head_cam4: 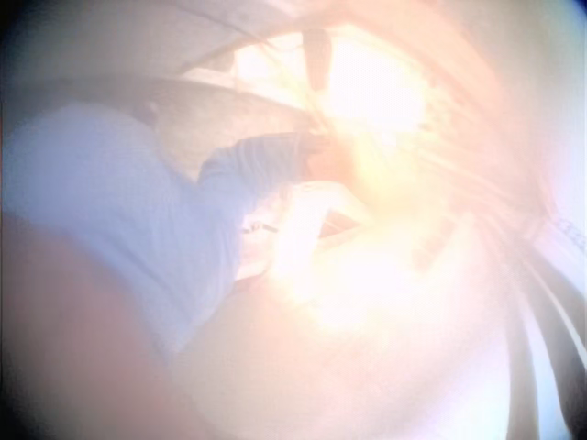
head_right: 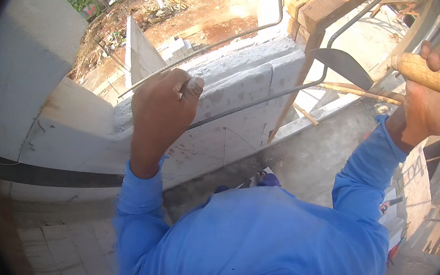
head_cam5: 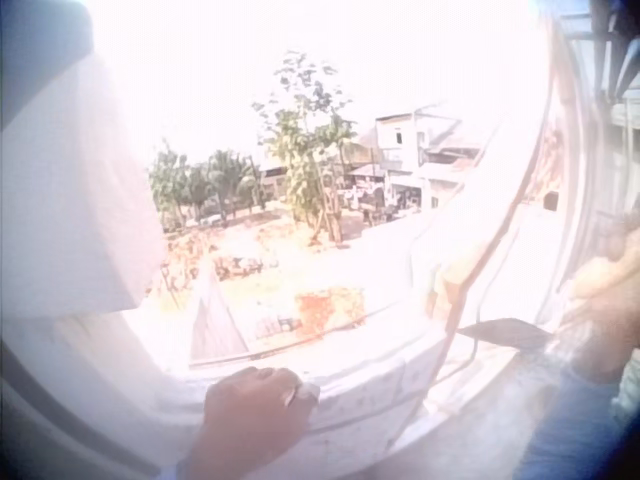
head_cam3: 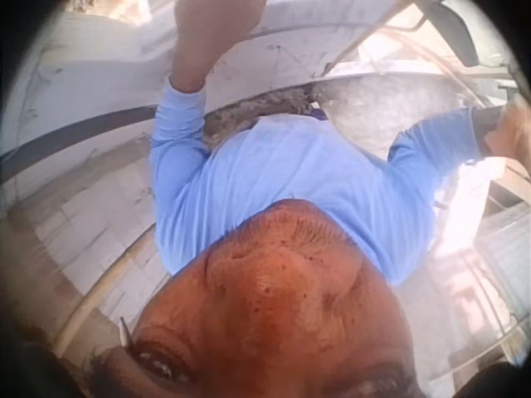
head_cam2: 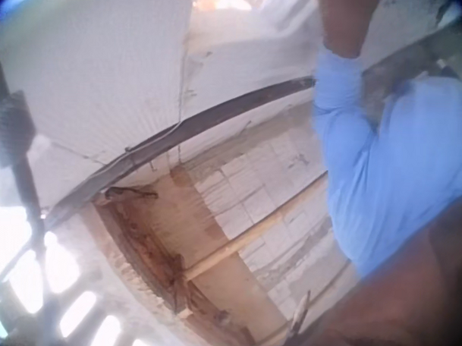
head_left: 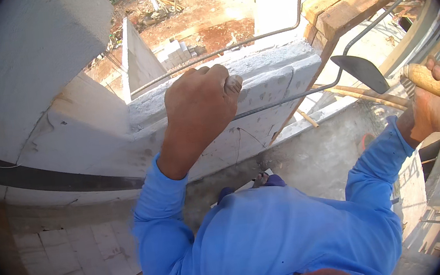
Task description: The person applies mortar to a wall with a trowel, positions a lightweight concrete block onto the mortar, and verifies the alignment using a level.
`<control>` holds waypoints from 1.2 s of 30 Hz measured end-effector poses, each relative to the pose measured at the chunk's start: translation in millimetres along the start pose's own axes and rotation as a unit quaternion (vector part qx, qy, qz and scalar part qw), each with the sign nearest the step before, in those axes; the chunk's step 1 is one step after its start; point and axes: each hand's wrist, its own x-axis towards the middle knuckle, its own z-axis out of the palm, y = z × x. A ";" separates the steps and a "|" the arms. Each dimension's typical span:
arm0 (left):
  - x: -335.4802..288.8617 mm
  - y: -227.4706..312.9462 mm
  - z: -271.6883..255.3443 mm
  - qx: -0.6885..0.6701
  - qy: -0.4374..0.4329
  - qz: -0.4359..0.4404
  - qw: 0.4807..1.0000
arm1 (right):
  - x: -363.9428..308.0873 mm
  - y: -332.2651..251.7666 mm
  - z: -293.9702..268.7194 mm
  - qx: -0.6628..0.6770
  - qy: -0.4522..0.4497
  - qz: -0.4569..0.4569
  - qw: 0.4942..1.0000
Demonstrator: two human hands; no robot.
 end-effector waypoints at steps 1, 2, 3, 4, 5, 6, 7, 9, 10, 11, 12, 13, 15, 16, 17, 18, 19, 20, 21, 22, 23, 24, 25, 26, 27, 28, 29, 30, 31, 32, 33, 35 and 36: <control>-2.7 3.7 2.2 -0.111 -0.053 0.014 0.992 | -17.3 11.8 29.2 0.003 -0.019 -0.021 1.000; -7.7 13.5 5.3 -0.218 -0.104 0.023 0.970 | -39.3 22.7 64.1 -0.003 -0.045 -0.066 0.997; -6.8 24.3 10.8 -0.326 -0.158 0.041 0.931 | -66.0 33.4 98.0 -0.047 -0.084 -0.168 0.981; -3.3 35.2 12.1 -0.453 -0.175 -0.011 0.874 | -92.3 45.4 133.5 -0.076 -0.115 -0.269 0.953; -3.3 41.0 12.3 -0.565 -0.179 -0.076 0.802 | -121.2 61.2 160.4 -0.064 -0.148 -0.329 0.930; -0.4 43.6 11.7 -0.632 -0.175 -0.100 0.749 | -145.8 70.6 176.5 -0.056 -0.182 -0.382 0.904; 3.9 46.0 15.0 -0.693 -0.173 -0.125 0.688 | -168.0 83.5 186.3 -0.047 -0.199 -0.420 0.884; 2.9 33.4 17.7 -0.729 -0.135 -0.142 0.655 | -208.7 104.6 203.9 -0.024 -0.189 -0.445 0.875; 5.9 25.2 16.7 -0.703 -0.144 -0.146 0.681 | -215.5 111.1 204.3 -0.028 -0.168 -0.453 0.875; 10.3 13.0 11.1 -0.641 -0.156 -0.155 0.735 | -217.3 108.3 196.5 -0.029 -0.244 -0.399 0.884; 13.7 -2.2 -2.0 -0.561 -0.168 -0.166 0.793 | -223.1 98.6 192.1 -0.016 -0.317 -0.337 0.887; 18.4 -14.7 -9.2 -0.503 -0.182 -0.162 0.829 | -222.6 98.0 187.8 -0.019 -0.359 -0.292 0.886; 20.4 -30.6 -22.8 -0.428 -0.184 -0.127 0.876 | -213.3 99.3 187.1 -0.036 -0.407 -0.218 0.886; 28.6 -27.6 -34.5 -0.374 -0.244 -0.143 0.883 | -203.7 105.1 184.3 -0.062 -0.414 -0.191 0.888; 38.8 -23.4 -44.6 -0.317 -0.303 -0.157 0.885 | -195.8 117.8 183.9 -0.121 -0.397 -0.196 0.889; 43.2 -24.9 -47.3 -0.270 -0.323 -0.139 0.897 | -188.1 133.6 190.1 -0.169 -0.379 -0.202 0.887; 46.1 -27.2 -48.3 -0.225 -0.340 -0.120 0.905 | -183.9 142.8 193.8 -0.217 -0.363 -0.207 0.882; 49.8 -28.0 -48.8 -0.179 -0.357 -0.100 0.911 | -181.2 144.5 193.2 -0.256 -0.383 -0.194 0.866; 55.0 -28.3 -49.1 -0.162 -0.364 -0.101 0.912 | -176.9 146.3 191.8 -0.295 -0.404 -0.182 0.847; 60.5 -27.5 -49.7 -0.145 -0.370 -0.102 0.912 | -173.2 149.0 190.2 -0.334 -0.424 -0.169 0.825; 66.4 -24.9 -49.5 -0.128 -0.377 -0.103 0.912 | -171.5 154.9 188.8 -0.345 -0.429 -0.174 0.817; 75.6 -19.2 -51.1 -0.113 -0.404 -0.093 0.903 | -171.5 161.5 188.0 -0.356 -0.434 -0.178 0.808; 80.4 -13.7 -51.8 -0.143 -0.408 -0.111 0.895 | -170.8 167.9 185.7 -0.366 -0.439 -0.183 0.800; 84.4 -8.3 -51.8 -0.174 -0.411 -0.130 0.886 | -168.8 174.1 181.0 -0.365 -0.430 -0.186 0.805; 86.7 -4.4 -51.7 -0.203 -0.412 -0.150 0.875 | -166.3 178.9 176.1 -0.362 -0.422 -0.189 0.810; 88.2 -4.8 -52.8 -0.246 -0.408 -0.131 0.870 | -163.7 182.0 172.3 -0.359 -0.414 -0.192 0.814; 88.9 -9.0 -56.0 -0.288 -0.402 -0.113 0.862 | -160.8 183.5 169.6 -0.365 -0.425 -0.179 0.809; 90.9 -12.1 -57.4 -0.329 -0.399 -0.091 0.851 | -154.4 182.3 166.0 -0.374 -0.434 -0.167 0.803; 91.4 -15.1 -56.6 -0.376 -0.360 -0.043 0.853 | -150.6 183.4 160.5 -0.385 -0.443 -0.152 0.795; 89.7 -18.2 -56.1 -0.423 -0.319 0.004 0.848 | -147.5 189.4 155.6 -0.397 -0.437 -0.148 0.793; 86.7 -17.1 -55.0 -0.465 -0.279 0.052 0.839 | -143.1 197.1 150.7 -0.410 -0.427 -0.144 0.793; 82.1 -27.0 -45.6 -0.446 -0.216 0.250 0.831 | -138.3 206.4 149.7 -0.416 -0.399 -0.148 0.804; 75.1 -26.5 -34.6 -0.461 -0.151 0.262 0.835 | -139.0 210.6 148.4 -0.414 -0.382 -0.151 0.812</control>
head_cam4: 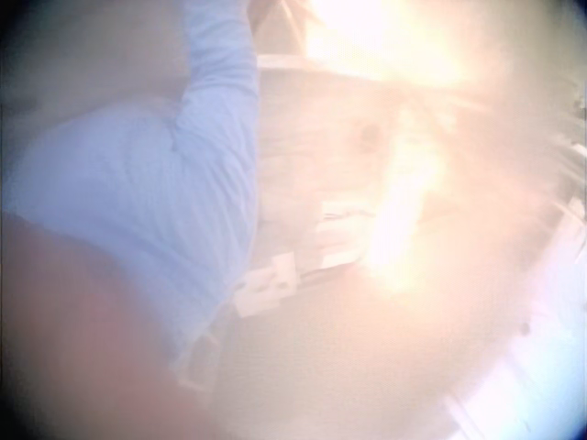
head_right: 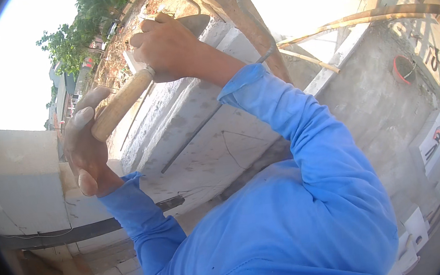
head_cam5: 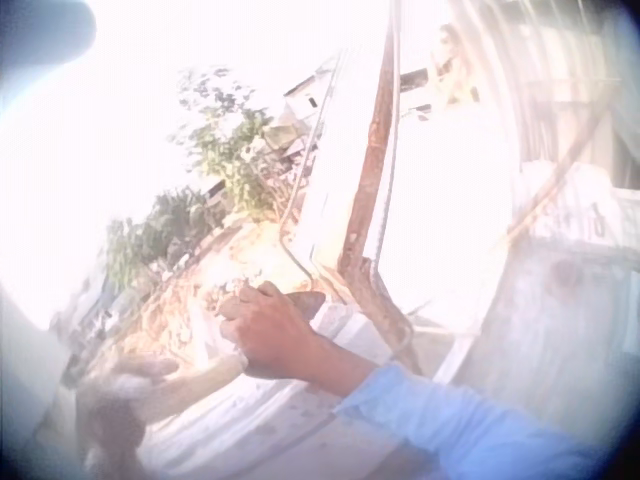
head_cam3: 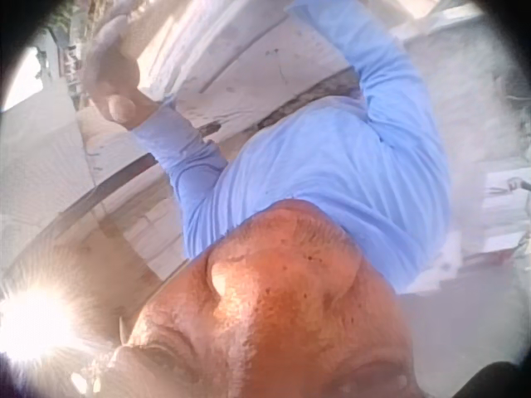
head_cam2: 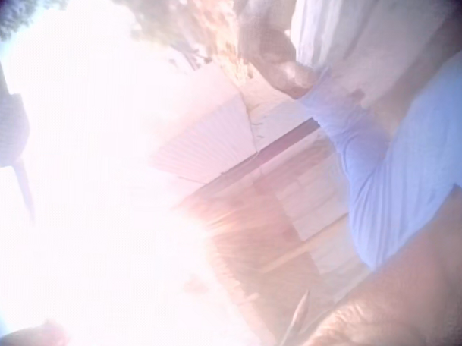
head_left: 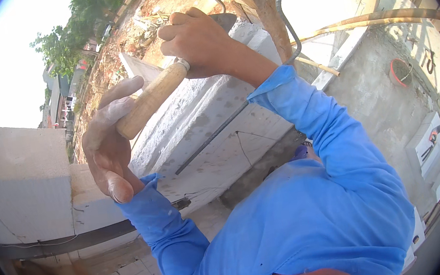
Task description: The person applies mortar to a wall with a trowel, positions a lightweight concrete block onto the mortar, and verifies the alignment using a level.
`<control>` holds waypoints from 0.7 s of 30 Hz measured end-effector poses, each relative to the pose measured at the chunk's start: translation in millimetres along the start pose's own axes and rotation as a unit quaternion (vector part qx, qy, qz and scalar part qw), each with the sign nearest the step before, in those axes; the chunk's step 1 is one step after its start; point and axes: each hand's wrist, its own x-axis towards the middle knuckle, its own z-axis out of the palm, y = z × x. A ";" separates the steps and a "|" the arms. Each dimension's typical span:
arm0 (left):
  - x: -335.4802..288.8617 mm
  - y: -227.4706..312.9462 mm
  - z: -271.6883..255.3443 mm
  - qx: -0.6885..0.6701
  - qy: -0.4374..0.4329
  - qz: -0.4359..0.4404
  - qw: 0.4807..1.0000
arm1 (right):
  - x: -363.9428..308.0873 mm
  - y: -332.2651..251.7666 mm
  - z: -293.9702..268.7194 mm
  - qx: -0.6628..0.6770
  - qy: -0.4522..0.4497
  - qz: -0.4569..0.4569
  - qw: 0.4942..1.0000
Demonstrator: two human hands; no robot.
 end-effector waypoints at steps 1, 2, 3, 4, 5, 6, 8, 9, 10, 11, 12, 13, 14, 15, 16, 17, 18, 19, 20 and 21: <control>-2.4 -7.0 10.8 0.006 0.053 0.045 0.998 | 0.4 3.5 1.1 -0.003 0.020 0.004 1.000; -1.2 -18.7 14.0 -0.041 0.096 0.086 0.991 | 2.4 5.7 1.9 -0.001 0.027 0.013 1.000; -3.0 -26.1 15.4 -0.081 0.143 0.119 0.979 | 5.4 0.5 5.3 0.012 0.034 0.020 0.999; -0.8 -34.5 15.7 -0.127 0.191 0.155 0.961 | 6.8 -1.5 8.3 0.019 0.037 0.027 0.999; 5.6 -38.3 14.8 -0.152 0.167 0.164 0.960 | 6.4 -2.7 12.4 0.018 0.057 0.035 0.998; 20.5 -42.8 13.3 -0.179 0.140 0.182 0.957 | 8.1 2.0 13.8 0.008 0.080 0.039 0.996; 44.0 -46.9 15.4 -0.202 0.101 0.190 0.955 | 8.7 4.5 16.5 0.008 0.107 0.065 0.992; 51.1 -50.1 14.2 -0.227 0.081 0.185 0.953 | 9.5 6.9 14.5 0.009 0.114 0.084 0.990; 56.3 -53.0 12.0 -0.252 0.062 0.180 0.949 | 9.6 9.4 13.7 0.010 0.121 0.103 0.987; 61.4 -55.2 10.5 -0.276 0.043 0.174 0.944 | 8.8 12.2 14.2 -0.001 0.139 0.108 0.984; 66.8 -53.1 9.6 -0.277 0.068 0.152 0.946 | 9.6 13.8 15.1 -0.008 0.157 0.110 0.981; 70.9 -49.4 9.9 -0.265 0.075 0.150 0.949 | 10.7 15.6 16.3 -0.016 0.176 0.112 0.978; 75.1 -44.8 11.5 -0.253 0.083 0.148 0.952 | 12.8 18.3 18.2 -0.017 0.186 0.110 0.976; 79.1 -39.0 13.2 -0.240 0.090 0.145 0.956 | 15.0 20.1 20.8 -0.017 0.198 0.109 0.974; 84.3 -37.1 15.3 -0.225 0.094 0.136 0.960 | 14.6 20.7 22.6 -0.020 0.204 0.107 0.973; 90.5 -34.9 17.1 -0.209 0.098 0.128 0.965 | 13.3 19.9 24.5 -0.013 0.223 0.118 0.968; 95.0 -30.4 18.6 -0.192 0.100 0.120 0.969 | 15.3 17.9 22.7 -0.007 0.245 0.128 0.961; 95.2 -25.0 21.5 -0.147 0.130 0.111 0.974 | 17.0 15.5 22.7 0.000 0.267 0.138 0.954; 93.6 -19.3 24.8 -0.101 0.160 0.102 0.977 | 18.8 14.7 31.2 -0.007 0.273 0.143 0.951; 92.5 -16.8 25.8 -0.052 0.180 0.091 0.978 | 18.0 9.9 31.4 -0.011 0.257 0.154 0.954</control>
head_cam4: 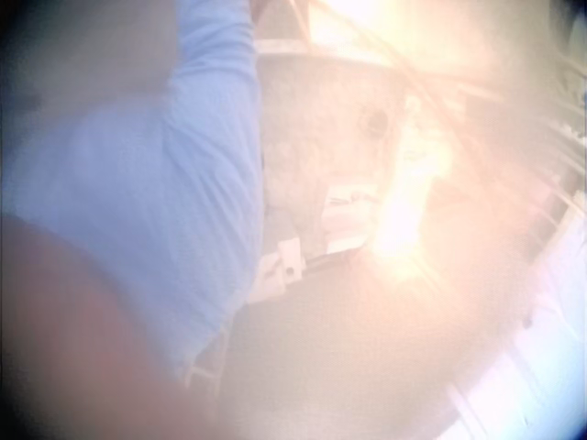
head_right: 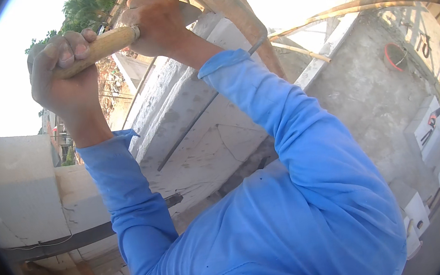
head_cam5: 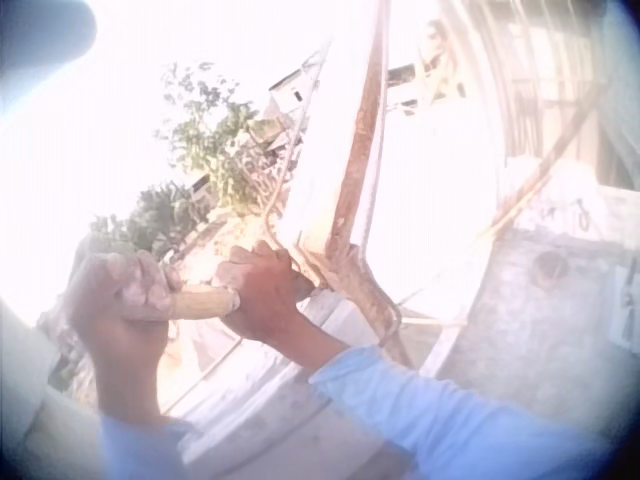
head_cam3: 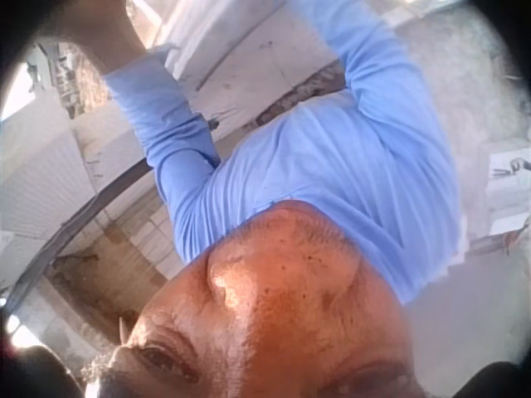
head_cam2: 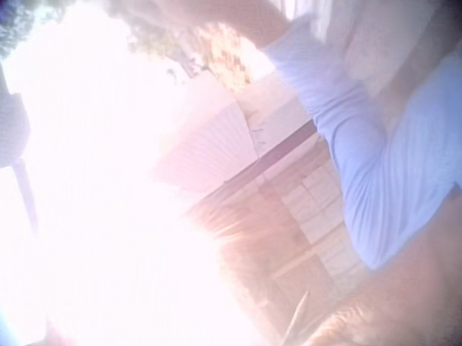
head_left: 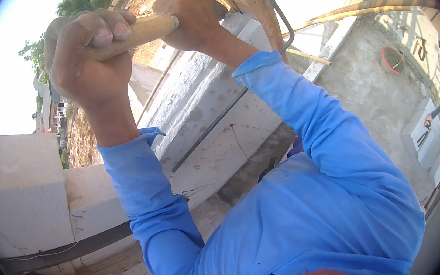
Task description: The person applies mortar to a wall with a trowel, positions a lightweight concrete block onto the mortar, and verifies the alignment using a level.
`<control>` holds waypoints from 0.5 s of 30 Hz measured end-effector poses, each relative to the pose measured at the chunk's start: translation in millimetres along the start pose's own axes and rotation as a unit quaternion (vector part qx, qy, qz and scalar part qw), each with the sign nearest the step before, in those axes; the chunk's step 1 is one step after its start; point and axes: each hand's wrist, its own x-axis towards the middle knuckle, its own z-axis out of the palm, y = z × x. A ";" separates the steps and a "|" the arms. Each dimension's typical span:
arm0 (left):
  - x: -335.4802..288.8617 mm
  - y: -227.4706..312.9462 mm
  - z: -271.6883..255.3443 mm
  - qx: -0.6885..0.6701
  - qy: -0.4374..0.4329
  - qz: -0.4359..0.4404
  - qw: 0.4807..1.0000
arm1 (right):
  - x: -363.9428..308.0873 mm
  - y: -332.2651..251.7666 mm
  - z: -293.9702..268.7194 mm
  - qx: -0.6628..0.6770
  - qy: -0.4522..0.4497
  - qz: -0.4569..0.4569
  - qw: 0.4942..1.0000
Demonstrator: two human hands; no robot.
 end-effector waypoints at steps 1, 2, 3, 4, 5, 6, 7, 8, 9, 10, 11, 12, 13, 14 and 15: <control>-0.1 2.9 0.3 0.052 0.015 -0.002 0.999 | -4.5 -5.9 -1.7 -0.008 -0.016 0.009 1.000; -0.9 6.7 -1.4 0.110 0.021 -0.005 0.994 | -8.2 -11.9 -3.7 -0.017 -0.032 0.017 0.999; 0.8 15.5 -2.9 0.096 0.003 -0.017 0.995 | -6.1 -14.0 -7.4 0.014 -0.025 0.029 0.999; -1.3 26.2 -10.1 0.093 -0.010 -0.033 0.995 | -10.5 -31.6 -4.4 0.035 -0.032 0.026 0.999; -5.3 43.9 -28.4 0.017 -0.045 -0.062 0.997 | -15.7 -54.7 0.3 0.055 -0.037 0.024 0.998; -5.3 54.0 -33.3 -0.064 -0.080 -0.090 0.991 | -14.7 -66.6 2.5 0.070 -0.042 0.019 0.996; -4.4 54.1 -33.7 -0.084 -0.058 -0.067 0.993 | -6.6 -64.5 3.6 0.070 -0.017 0.006 0.997; -1.9 52.4 -32.8 -0.105 -0.035 -0.044 0.993 | 4.8 -57.8 5.3 0.069 0.009 -0.008 0.998; -6.5 70.4 -35.6 -0.103 0.000 -0.020 0.995 | 15.4 -71.2 7.5 0.095 0.032 -0.023 0.995; -3.7 63.0 -34.7 -0.103 0.002 -0.011 0.995 | 21.8 -58.2 1.9 0.078 -0.001 -0.038 0.996; -2.0 48.2 -32.0 -0.103 0.004 -0.002 0.995 | 22.6 -45.8 -0.3 0.073 -0.022 -0.039 0.996; -4.8 32.1 -29.6 -0.104 0.013 0.006 0.994 | 18.0 -34.7 -1.6 0.068 -0.049 -0.041 0.996; -5.8 20.8 -28.1 -0.115 0.020 0.002 0.993 | 15.8 -27.0 -4.2 0.058 -0.050 -0.042 0.996; -7.2 14.7 -26.1 -0.124 0.026 0.003 0.992 | 14.3 -20.5 -6.5 0.048 -0.050 -0.044 0.997; -8.4 7.4 -22.1 -0.137 0.030 0.000 0.990 | 11.7 -13.5 -7.7 0.034 -0.051 -0.042 0.997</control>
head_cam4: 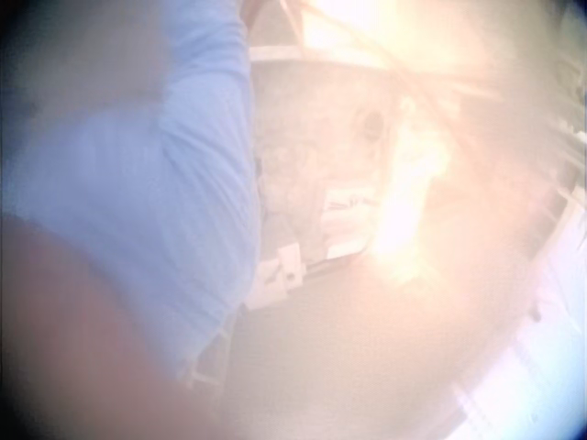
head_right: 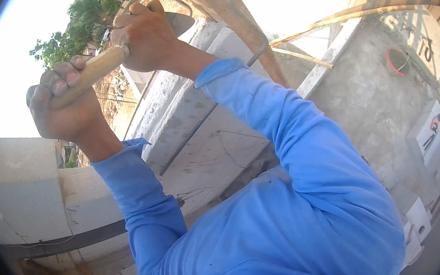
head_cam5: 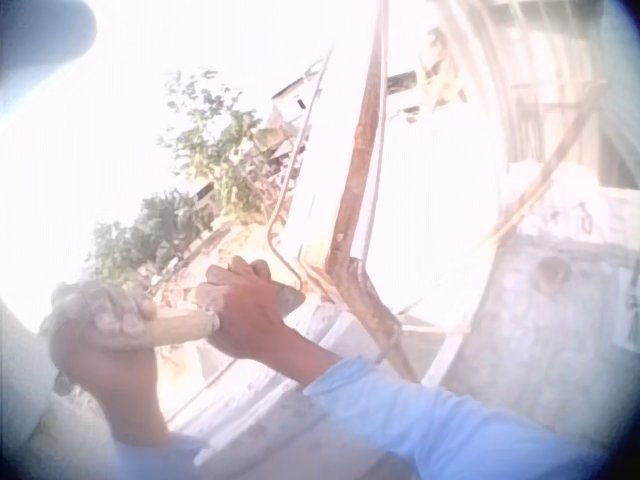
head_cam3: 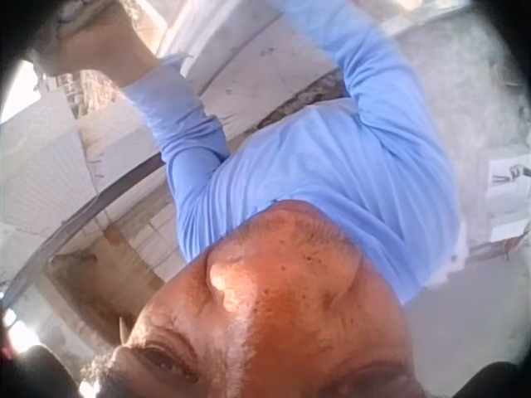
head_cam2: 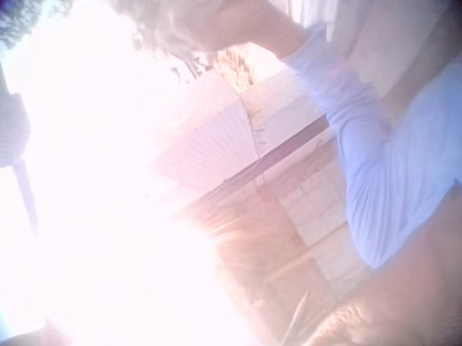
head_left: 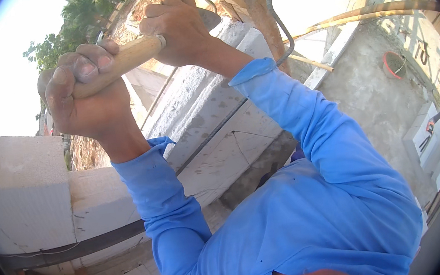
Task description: The person applies mortar to a wall with a trowel, positions a lightweight concrete block onto the mortar, and verifies the alignment using a level.
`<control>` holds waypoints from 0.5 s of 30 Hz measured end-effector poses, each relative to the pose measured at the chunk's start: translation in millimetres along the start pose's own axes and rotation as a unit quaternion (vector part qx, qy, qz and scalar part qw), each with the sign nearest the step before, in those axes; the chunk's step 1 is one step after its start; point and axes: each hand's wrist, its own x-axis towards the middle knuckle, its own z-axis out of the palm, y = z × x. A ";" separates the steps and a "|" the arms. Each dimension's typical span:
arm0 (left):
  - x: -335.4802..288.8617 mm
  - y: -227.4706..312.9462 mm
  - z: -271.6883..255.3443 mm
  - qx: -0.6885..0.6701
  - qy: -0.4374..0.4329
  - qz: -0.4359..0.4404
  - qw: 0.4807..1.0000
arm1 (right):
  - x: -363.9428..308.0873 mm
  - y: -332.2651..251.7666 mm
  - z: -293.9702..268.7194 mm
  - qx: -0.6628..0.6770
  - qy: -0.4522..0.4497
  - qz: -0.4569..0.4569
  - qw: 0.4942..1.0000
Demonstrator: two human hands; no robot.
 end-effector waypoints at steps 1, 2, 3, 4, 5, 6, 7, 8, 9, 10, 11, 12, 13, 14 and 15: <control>0.4 -6.2 0.4 -0.013 0.004 -0.003 1.000 | -1.9 6.2 3.0 -0.001 0.017 -0.004 1.000; 3.1 -11.3 -1.2 -0.012 0.000 -0.001 1.000 | -3.2 12.3 6.7 -0.002 0.035 -0.009 0.999; 4.0 -15.0 -2.8 -0.023 0.007 -0.008 1.000 | -1.1 12.3 6.6 0.000 0.050 -0.017 0.999; 4.2 -18.5 -4.4 -0.034 0.014 -0.015 0.999 | -1.4 12.0 4.7 -0.020 0.003 0.003 1.000; 4.0 -20.3 -5.9 -0.045 0.022 -0.021 0.999 | -2.4 11.5 1.4 -0.040 -0.044 0.021 0.998; 4.7 -22.7 -7.5 -0.047 0.019 -0.023 0.998 | -3.6 12.3 -2.7 -0.063 -0.090 0.043 0.993; 5.6 -23.7 -10.8 -0.049 0.016 -0.024 0.998 | -4.3 14.1 -1.8 -0.070 -0.091 0.042 0.993; 5.9 -24.7 -13.2 -0.051 0.013 -0.025 0.998 | -4.1 15.8 1.1 -0.076 -0.091 0.040 0.992; 5.9 -25.2 -14.1 -0.053 0.016 -0.028 0.998 | -3.3 16.5 3.3 -0.082 -0.091 0.037 0.992; 5.4 -25.3 -14.7 -0.055 0.019 -0.031 0.998 | -3.8 16.4 4.6 -0.077 -0.098 0.041 0.991; 5.2 -25.5 -15.6 -0.057 0.023 -0.035 0.998 | -4.8 16.1 5.7 -0.072 -0.105 0.045 0.991; 5.8 -25.6 -18.3 -0.061 0.022 -0.035 0.997 | -5.3 15.9 6.7 -0.067 -0.112 0.048 0.990; 7.1 -25.6 -21.6 -0.064 0.022 -0.036 0.997 | -5.0 17.1 7.9 -0.065 -0.084 0.034 0.994; 8.1 -26.3 -23.6 -0.068 0.022 -0.036 0.997 | -4.0 19.5 9.1 -0.064 -0.056 0.020 0.996; 7.8 -27.8 -19.7 -0.056 0.047 -0.038 0.997 | -2.9 19.4 10.1 -0.061 -0.029 0.005 0.998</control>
